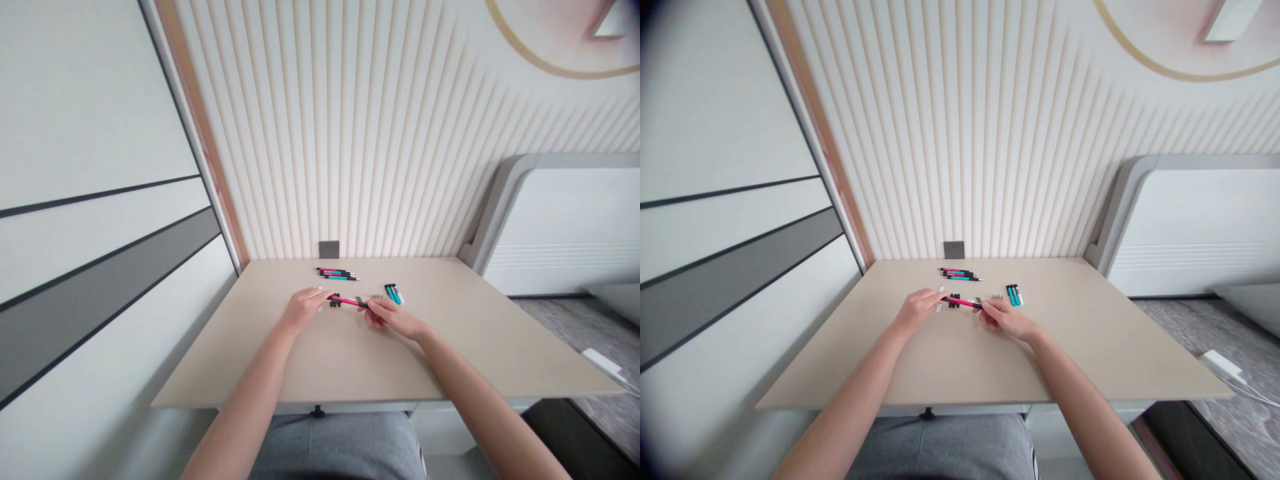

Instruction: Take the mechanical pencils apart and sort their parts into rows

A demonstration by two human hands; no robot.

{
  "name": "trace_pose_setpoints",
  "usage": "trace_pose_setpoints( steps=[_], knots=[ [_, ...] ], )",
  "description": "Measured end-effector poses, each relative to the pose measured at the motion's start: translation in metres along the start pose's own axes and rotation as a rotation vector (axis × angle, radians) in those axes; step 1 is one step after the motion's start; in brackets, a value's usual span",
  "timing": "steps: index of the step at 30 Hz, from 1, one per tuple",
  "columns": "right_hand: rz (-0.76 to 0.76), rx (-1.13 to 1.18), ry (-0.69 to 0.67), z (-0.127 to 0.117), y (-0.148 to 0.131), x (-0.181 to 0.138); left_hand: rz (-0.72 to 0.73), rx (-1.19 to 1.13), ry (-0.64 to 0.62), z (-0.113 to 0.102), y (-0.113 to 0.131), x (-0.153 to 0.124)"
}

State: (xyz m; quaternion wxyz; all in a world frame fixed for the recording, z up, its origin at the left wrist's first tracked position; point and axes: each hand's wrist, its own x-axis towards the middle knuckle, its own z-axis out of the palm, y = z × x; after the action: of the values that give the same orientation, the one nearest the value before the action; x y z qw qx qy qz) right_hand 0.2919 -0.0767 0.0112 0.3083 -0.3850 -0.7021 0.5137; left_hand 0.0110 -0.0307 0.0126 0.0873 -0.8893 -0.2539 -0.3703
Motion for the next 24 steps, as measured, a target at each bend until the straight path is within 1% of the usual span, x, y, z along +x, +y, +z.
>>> trace_pose_setpoints(
  steps=[2, 4, 7, 12, 14, 16, 19, 21, 24],
  knots=[
    [0.024, 0.076, -0.043, -0.001, 0.003, 0.0, 0.013, 0.017, -0.02, -0.001, 0.002, 0.001],
    [0.031, 0.036, -0.028, -0.003, 0.007, 0.0, 0.005, 0.009, -0.047, 0.0, 0.003, 0.001],
    [0.014, -0.135, 0.064, -0.004, 0.011, 0.002, -0.017, -0.008, -0.109, 0.002, 0.005, 0.001],
    [-0.092, -0.46, 0.205, -0.006, 0.012, 0.005, -0.057, -0.032, -0.192, 0.005, 0.008, 0.002],
    [-0.119, -0.552, 0.251, -0.005, 0.011, 0.006, -0.089, -0.04, -0.206, 0.006, 0.008, 0.001],
    [-0.126, -0.561, 0.29, -0.002, 0.01, 0.007, -0.145, -0.064, -0.196, 0.007, 0.007, 0.001],
    [-0.156, -0.495, 0.346, 0.004, 0.007, 0.009, -0.228, -0.133, -0.141, 0.009, 0.004, -0.001],
    [-0.176, -0.46, 0.372, 0.007, 0.005, 0.01, -0.256, -0.178, -0.106, 0.009, 0.002, -0.001],
    [-0.15, -0.456, 0.364, 0.008, 0.006, 0.01, -0.266, -0.221, -0.086, 0.009, 0.002, -0.001]
  ],
)
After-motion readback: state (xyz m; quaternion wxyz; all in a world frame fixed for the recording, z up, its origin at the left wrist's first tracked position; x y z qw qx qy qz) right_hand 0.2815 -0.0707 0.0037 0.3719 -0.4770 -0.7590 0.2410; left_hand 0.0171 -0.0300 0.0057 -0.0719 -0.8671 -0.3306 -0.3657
